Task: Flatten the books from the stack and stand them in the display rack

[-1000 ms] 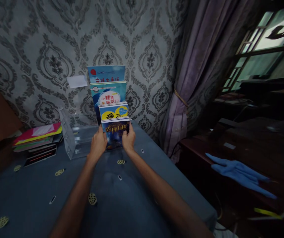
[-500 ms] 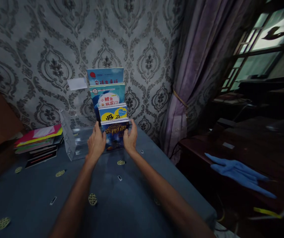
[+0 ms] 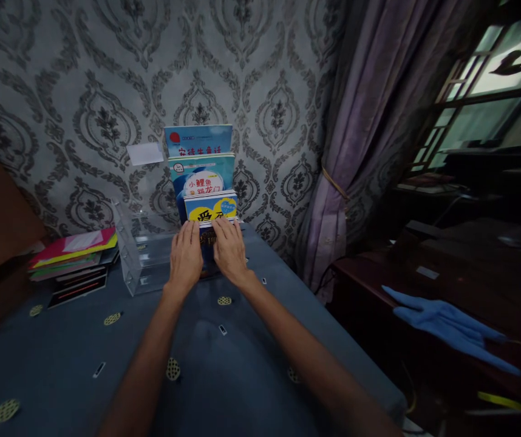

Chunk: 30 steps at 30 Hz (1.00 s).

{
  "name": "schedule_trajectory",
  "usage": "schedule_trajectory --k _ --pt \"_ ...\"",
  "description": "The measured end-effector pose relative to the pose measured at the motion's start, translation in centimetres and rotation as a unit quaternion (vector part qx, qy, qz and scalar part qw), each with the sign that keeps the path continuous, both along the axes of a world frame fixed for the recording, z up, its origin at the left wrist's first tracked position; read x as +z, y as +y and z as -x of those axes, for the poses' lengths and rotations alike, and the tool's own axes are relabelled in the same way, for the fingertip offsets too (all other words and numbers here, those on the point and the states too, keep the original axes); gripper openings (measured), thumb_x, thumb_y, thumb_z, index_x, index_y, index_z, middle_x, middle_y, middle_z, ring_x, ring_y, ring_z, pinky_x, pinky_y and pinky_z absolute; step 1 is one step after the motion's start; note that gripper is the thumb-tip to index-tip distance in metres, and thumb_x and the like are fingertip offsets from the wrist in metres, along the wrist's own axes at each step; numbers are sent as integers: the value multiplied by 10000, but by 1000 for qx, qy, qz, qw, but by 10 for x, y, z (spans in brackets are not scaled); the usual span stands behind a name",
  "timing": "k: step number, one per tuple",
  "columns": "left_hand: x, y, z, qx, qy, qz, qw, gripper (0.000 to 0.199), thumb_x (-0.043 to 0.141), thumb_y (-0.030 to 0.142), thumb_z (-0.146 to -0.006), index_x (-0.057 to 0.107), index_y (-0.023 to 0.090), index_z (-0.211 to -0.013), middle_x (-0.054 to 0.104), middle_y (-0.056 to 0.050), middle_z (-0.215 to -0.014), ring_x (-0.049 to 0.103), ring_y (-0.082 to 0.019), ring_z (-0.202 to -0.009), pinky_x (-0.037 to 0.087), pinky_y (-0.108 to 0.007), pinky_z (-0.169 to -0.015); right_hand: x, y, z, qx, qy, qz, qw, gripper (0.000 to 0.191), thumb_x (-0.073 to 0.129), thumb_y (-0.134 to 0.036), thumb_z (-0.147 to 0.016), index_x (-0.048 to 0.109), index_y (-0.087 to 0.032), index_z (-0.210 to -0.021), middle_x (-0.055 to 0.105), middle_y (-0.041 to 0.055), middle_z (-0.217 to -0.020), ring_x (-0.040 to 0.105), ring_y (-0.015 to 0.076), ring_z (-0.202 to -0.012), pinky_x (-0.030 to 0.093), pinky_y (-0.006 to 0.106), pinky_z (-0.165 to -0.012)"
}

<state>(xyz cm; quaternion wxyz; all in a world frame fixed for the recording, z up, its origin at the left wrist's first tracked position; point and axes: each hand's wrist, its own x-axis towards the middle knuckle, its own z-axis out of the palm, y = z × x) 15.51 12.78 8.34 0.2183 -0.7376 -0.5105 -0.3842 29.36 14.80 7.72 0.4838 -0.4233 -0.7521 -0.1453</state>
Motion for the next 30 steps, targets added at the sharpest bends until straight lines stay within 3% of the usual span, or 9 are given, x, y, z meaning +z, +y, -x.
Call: schedule_trajectory --k 18,24,30 --pt "0 6 -5 27 2 -25 999 483 378 88 -944 489 54 -1413 563 -238 -1426 497 -321 -1379 415 -501 -1126 -2 9 5 4 32 -29 999 527 424 -58 -858 577 -112 -1359 627 164 -1369 488 268 -1372 276 535 -1234" --pt "18 3 -6 18 8 -27 999 442 408 241 -1012 503 70 -1409 492 -254 -1493 411 -351 -1445 376 -549 -1144 5 10 3 13 26 -28 999 455 450 -127 -907 600 -172 -1335 616 150 -1385 496 272 -1360 325 535 -1200" --pt "44 3 -7 22 8 -43 999 535 379 223 -1006 372 23 -1502 346 -263 -1598 284 -344 -1518 313 -552 -1183 29 10 -5 1 29 -39 999 473 459 -153 -917 557 -128 -1379 489 181 -1514 380 297 -1451 297 540 -1209"
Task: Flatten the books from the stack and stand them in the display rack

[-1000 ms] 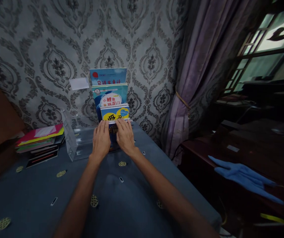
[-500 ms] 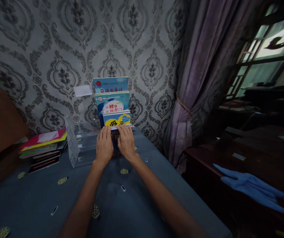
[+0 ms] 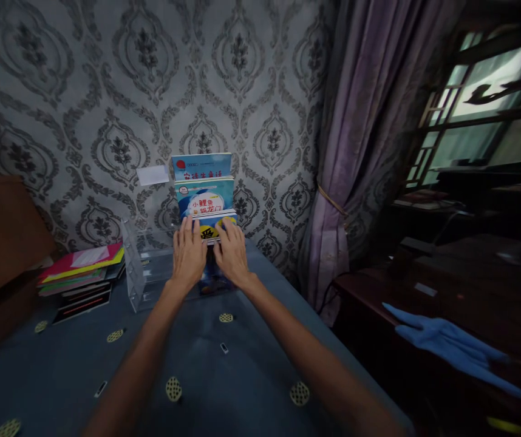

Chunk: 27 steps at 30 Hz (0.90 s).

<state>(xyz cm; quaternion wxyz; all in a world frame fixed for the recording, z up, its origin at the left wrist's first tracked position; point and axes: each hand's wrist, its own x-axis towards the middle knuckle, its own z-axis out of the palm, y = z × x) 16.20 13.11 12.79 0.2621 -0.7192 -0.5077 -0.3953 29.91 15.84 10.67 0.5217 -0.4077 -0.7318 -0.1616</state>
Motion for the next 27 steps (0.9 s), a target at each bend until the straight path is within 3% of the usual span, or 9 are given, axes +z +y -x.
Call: schedule_trajectory --k 4,8,13,22,27 --pt "7 8 6 -4 -10 6 1000 562 370 263 -1014 330 38 -1527 365 -264 -1588 315 -335 -1506 318 -553 -1179 16 16 -10 -14 71 19 997 507 466 -163 -913 522 -110 -1414 398 208 -1572 330 327 -1481 315 559 -1192" --pt "6 18 13 -22 -13 6 1000 558 372 298 -1018 335 46 -1515 407 -262 -1562 370 -329 -1475 342 -527 -1171 22 38 -17 10 125 65 990 502 459 -189 -912 537 -84 -1396 520 225 -1466 442 312 -1412 368 516 -1174" --pt "6 26 12 -51 -35 -11 998 541 385 341 -1027 367 51 -1483 476 -266 -1495 416 -328 -1439 372 -511 -1158 22 49 -19 32 143 48 988 491 485 -192 -880 581 -117 -1356 603 185 -1379 538 278 -1323 392 462 -1171" --pt "14 26 18 -70 -34 -2 997 504 432 310 -1004 402 56 -1438 500 -253 -1435 461 -327 -1393 394 -495 -1148 27 47 -21 24 119 53 991 469 486 -207 -899 586 -124 -1349 575 183 -1417 515 287 -1345 386 475 -1169" --pt "14 33 22 -85 -45 9 995 526 427 286 -999 351 78 -1476 444 -253 -1485 429 -331 -1424 417 -502 -1134 39 37 -15 -10 17 36 999 467 477 -175 -910 571 -100 -1362 513 205 -1496 430 325 -1416 318 527 -1182"
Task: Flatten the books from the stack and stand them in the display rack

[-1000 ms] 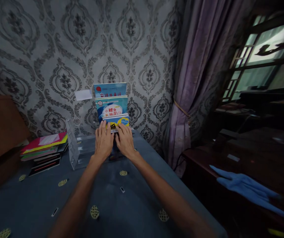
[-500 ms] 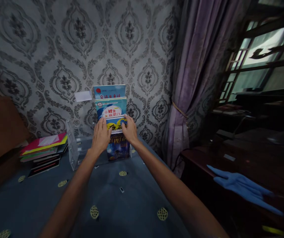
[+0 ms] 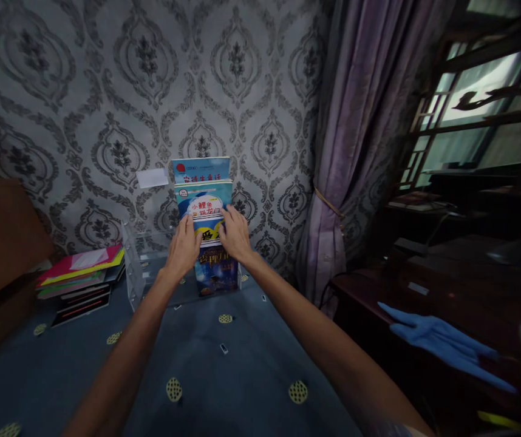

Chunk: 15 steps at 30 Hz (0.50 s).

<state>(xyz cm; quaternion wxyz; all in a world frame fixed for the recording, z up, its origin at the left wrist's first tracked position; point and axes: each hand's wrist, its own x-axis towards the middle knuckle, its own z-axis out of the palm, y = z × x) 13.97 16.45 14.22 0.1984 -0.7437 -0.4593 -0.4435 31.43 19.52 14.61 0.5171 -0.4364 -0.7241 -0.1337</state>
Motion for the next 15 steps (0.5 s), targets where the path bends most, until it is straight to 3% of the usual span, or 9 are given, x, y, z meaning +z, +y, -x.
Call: schedule_trajectory --k 10,15 --pt "3 7 1 23 20 -11 999 471 452 223 -965 453 55 -1406 537 -254 -1396 484 -350 -1351 411 -545 -1120 11 -15 6 -70 -114 31 991 460 405 -183 -977 529 -108 -1414 570 182 -1449 438 307 -1386 267 515 -1177" --pt "2 12 7 -49 -49 -17 997 456 433 168 -938 477 136 -1390 552 -187 -1380 501 -292 -1334 411 -493 -1134 14 -17 7 -80 -119 39 989 443 402 -181 -986 545 -103 -1398 573 164 -1451 448 311 -1374 262 510 -1172"
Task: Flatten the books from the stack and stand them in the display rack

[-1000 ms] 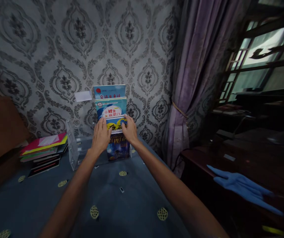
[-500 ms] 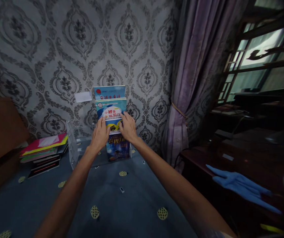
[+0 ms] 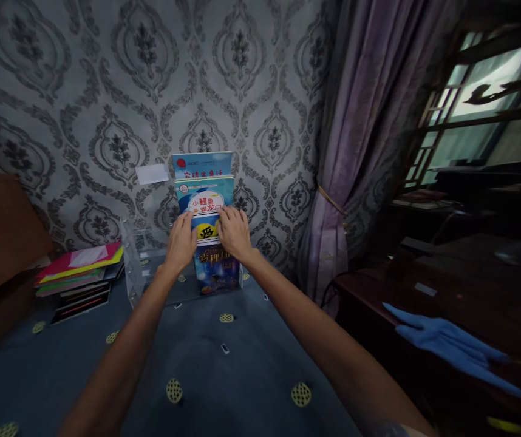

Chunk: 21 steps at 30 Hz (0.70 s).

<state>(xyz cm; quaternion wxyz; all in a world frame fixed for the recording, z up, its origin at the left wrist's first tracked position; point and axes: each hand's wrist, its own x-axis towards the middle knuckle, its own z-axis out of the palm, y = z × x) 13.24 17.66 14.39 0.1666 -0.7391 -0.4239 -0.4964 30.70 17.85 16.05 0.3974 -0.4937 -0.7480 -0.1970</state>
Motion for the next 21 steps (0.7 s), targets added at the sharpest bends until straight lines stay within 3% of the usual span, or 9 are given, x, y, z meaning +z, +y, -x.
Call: schedule_trajectory --k 6,12,16,21 --pt "4 3 7 -41 -99 2 994 403 488 180 -913 545 167 -1312 614 -133 -1247 606 -251 -1173 507 -416 -1020 -2 2 -2 6 0 -9 1000 429 406 -172 -983 551 -128 -1384 584 161 -1439 451 309 -1367 275 515 -1160" --pt "9 3 3 -18 -113 7 993 239 536 175 -886 644 170 -1100 657 -104 -1083 640 -246 -1034 535 -395 -936 -2 4 -3 18 6 -14 1000 432 415 -162 -974 557 -116 -1379 592 171 -1415 459 304 -1362 306 500 -1170" --pt "8 5 1 -7 -126 12 992 246 536 152 -872 663 163 -1082 671 -95 -1029 650 -246 -988 542 -388 -902 -2 8 -3 44 19 -8 999 445 397 -142 -966 563 -59 -1370 580 190 -1416 439 298 -1386 371 440 -1171" --pt "7 9 1 8 -127 8 992 261 549 147 -858 686 161 -1079 693 -97 -1022 665 -254 -978 533 -400 -916 -4 10 1 47 37 -4 998 461 381 -125 -965 554 -58 -1387 572 188 -1430 417 307 -1427 385 467 -1182"
